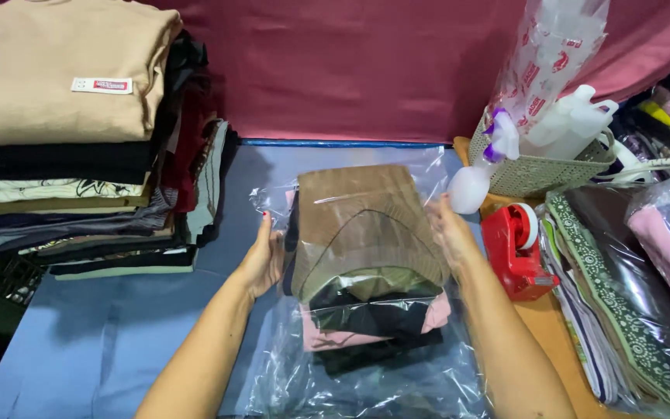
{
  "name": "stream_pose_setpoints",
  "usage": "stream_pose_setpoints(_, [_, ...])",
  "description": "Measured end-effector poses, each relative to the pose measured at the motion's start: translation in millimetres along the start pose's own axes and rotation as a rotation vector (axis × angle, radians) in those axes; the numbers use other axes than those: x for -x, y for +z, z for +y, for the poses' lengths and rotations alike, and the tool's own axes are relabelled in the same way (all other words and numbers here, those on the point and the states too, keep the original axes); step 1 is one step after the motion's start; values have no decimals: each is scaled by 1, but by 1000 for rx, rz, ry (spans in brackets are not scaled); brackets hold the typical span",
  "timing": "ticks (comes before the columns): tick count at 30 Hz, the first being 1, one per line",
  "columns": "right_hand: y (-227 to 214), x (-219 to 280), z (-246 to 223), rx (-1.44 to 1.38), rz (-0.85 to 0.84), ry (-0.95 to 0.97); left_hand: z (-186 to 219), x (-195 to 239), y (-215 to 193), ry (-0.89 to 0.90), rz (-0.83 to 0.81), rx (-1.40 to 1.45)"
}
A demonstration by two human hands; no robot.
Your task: Packing folded clothes into clear plastic bags.
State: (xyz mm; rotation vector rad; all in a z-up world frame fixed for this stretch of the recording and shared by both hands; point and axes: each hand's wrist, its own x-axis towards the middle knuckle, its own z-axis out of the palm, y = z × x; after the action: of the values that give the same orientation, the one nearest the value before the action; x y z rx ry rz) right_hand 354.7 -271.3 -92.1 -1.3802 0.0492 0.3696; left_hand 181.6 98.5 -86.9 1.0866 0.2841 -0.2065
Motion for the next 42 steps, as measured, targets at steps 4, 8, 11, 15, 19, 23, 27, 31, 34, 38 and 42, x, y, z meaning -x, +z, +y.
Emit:
stream_pose_setpoints(4, [-7,-19,9,85,-41,-274,14,10,20,-38,-70,105])
stream_pose_setpoints(8, [-12,-9,9,-242,-96,-378,5,5,19,-5,-83,129])
stream_pose_setpoints(11, [-4,3,-10,-279,-116,-406,7,5,25,2,-84,123])
stream_pose_setpoints(15, [-5,5,-8,-403,-159,-356,-14,-15,9,-31,110,66])
stream_pose_setpoints(19, [-27,19,-13,-314,-183,-250,-4,15,24,69,375,-252])
stream_pose_setpoints(23, [-41,89,-18,173,-68,58,-25,61,39,110,337,-593])
stream_pose_setpoints(27, [-52,160,8,340,-134,131,-72,87,36,301,216,-786])
stream_pose_setpoints(31, [-17,199,29,672,-192,101,-48,132,78,543,122,-857])
stream_pose_setpoints(34, [-9,201,42,968,-133,-323,-48,143,90,469,156,-911])
stream_pose_setpoints(38, [-14,200,55,1023,67,-562,-64,148,90,320,336,-1113])
stream_pose_setpoints(42, [25,231,8,1104,108,-243,-78,148,89,200,350,-1155])
